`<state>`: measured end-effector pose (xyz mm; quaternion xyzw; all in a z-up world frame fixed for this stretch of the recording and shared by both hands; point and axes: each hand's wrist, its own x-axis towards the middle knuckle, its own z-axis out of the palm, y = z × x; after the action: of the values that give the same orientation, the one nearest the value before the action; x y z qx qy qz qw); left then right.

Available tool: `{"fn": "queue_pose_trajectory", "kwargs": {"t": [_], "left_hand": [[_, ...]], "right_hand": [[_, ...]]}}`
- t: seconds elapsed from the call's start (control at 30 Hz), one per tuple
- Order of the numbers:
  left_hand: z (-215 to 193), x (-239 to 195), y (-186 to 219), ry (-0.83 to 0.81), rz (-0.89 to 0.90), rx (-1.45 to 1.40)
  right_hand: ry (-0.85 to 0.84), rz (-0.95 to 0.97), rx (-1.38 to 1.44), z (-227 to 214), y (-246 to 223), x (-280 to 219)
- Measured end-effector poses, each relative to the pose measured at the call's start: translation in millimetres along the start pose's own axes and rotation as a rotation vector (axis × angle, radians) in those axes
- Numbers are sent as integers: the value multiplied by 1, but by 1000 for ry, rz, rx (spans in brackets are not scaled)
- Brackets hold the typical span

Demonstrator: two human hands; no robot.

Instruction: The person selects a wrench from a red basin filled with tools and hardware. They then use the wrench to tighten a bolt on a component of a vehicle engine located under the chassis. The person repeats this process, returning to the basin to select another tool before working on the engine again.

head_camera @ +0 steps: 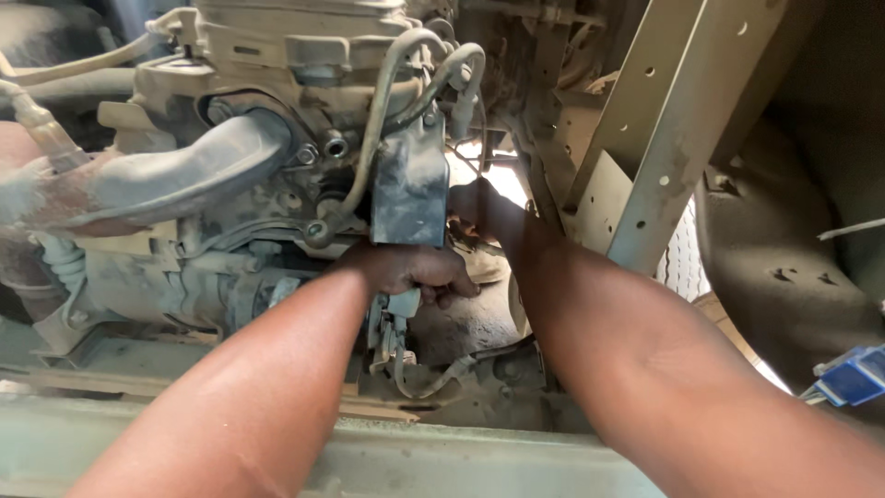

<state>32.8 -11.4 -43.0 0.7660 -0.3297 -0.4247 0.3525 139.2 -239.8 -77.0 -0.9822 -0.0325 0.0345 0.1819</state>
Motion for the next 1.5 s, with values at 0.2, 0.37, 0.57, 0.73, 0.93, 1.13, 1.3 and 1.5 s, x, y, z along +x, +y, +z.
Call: {"fn": "queue_pose_trajectory", "kwargs": {"t": [0.2,0.37,0.57,0.73,0.93,1.13,1.3,1.5], "left_hand": [[2,-13,9,44,-30,38],[7,-19,17,120,-62,64],[5,-21,18,123,-113,89],[9,-32,29,189,-186,136],[10,-33,24,207,-109,19],[9,-42,33,212,-187,105],[8,-38,27,207,-103,64],[8,-31,25,151,-84,30]], "right_hand": [[-20,22,-81,-11,-14,-7],[-63,-25,-260,-21,-28,-3],[20,-167,-225,-20,-16,-3],[-84,365,895,-18,-38,-6],[-86,333,889,-32,-61,-30],[36,-141,-87,-32,-32,-19],[-69,448,494,-27,-40,-4],[10,-324,-528,-28,1,9]]}}
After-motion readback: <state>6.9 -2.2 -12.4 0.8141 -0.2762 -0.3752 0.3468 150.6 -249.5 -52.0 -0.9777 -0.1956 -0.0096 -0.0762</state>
